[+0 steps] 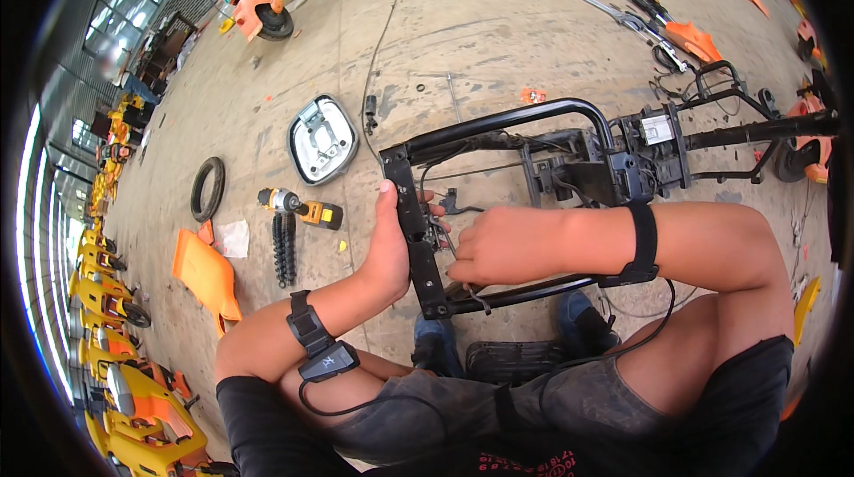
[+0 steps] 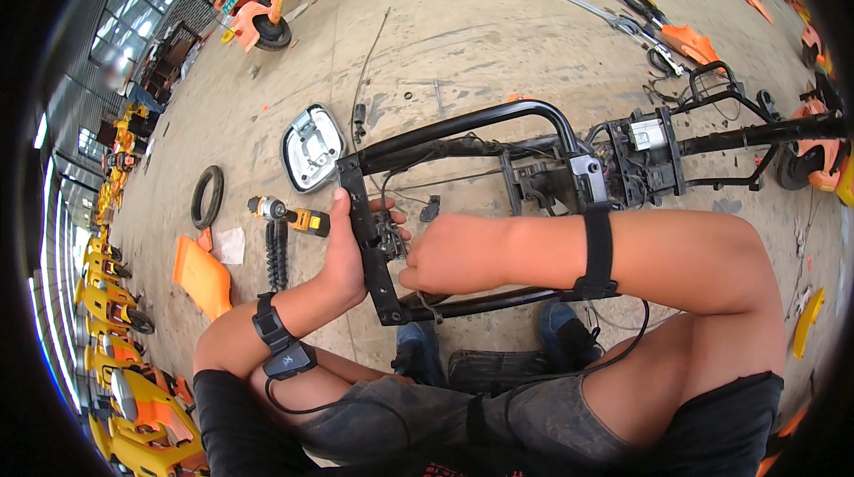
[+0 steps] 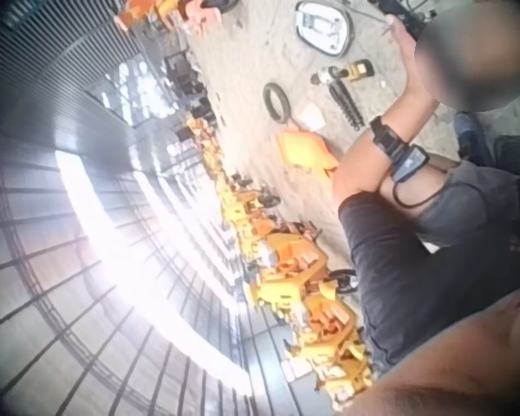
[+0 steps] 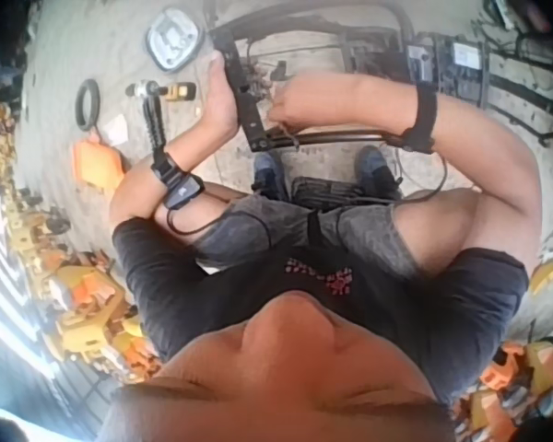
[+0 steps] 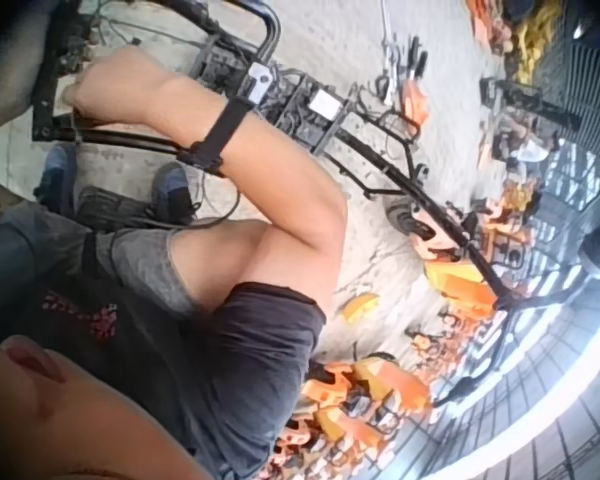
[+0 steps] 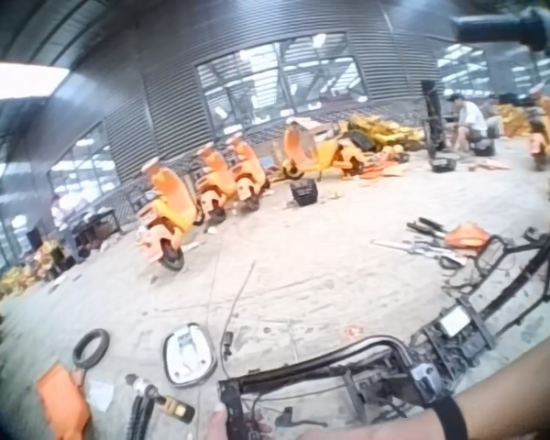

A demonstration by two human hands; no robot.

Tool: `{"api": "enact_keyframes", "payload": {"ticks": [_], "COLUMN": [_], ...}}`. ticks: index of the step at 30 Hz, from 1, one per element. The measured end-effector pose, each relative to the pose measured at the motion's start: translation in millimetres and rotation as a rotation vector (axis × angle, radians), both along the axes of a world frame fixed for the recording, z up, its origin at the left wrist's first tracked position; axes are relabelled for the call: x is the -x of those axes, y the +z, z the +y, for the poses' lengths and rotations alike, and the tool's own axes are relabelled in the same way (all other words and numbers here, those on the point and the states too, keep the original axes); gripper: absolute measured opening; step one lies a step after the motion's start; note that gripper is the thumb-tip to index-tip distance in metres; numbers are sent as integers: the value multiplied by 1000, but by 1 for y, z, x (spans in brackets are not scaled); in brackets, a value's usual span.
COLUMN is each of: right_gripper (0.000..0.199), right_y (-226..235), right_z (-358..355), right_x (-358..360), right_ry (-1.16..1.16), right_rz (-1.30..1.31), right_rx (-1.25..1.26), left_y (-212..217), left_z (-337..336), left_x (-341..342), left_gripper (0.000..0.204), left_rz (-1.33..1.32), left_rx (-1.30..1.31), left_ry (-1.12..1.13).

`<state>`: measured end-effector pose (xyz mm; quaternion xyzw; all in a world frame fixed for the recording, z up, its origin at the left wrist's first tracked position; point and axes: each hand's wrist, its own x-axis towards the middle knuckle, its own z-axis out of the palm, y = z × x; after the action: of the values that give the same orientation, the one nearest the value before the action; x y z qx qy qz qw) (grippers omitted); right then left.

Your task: The person assembles a scooter frame by hand, threading cables through the handlebar assembly and securing components. The person repeatedly adjusts the frame and routes wires, using both hands to manipulate the parts without visible power tools.

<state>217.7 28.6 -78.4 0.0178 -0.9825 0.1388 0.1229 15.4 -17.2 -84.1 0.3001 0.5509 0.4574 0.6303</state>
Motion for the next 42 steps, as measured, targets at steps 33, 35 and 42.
{"api": "enact_keyframes", "payload": {"ticks": [33,35,42], "right_gripper": [28,28,32], "right_y": [27,28,32], "right_z": [41,39,35], "right_x": [29,30,35], "right_ry": [-444,-464,-708], "right_rz": [333,387,414], "right_rx": [129,234,841], "left_y": [2,4,1], "left_z": [1,0,-1], "left_x": [-1,-2,1], "left_gripper": [77,75,77], "left_rz": [13,9,-4], "left_rx": [-13,-8,-10], "left_ry": [-38,-53,-37]}}
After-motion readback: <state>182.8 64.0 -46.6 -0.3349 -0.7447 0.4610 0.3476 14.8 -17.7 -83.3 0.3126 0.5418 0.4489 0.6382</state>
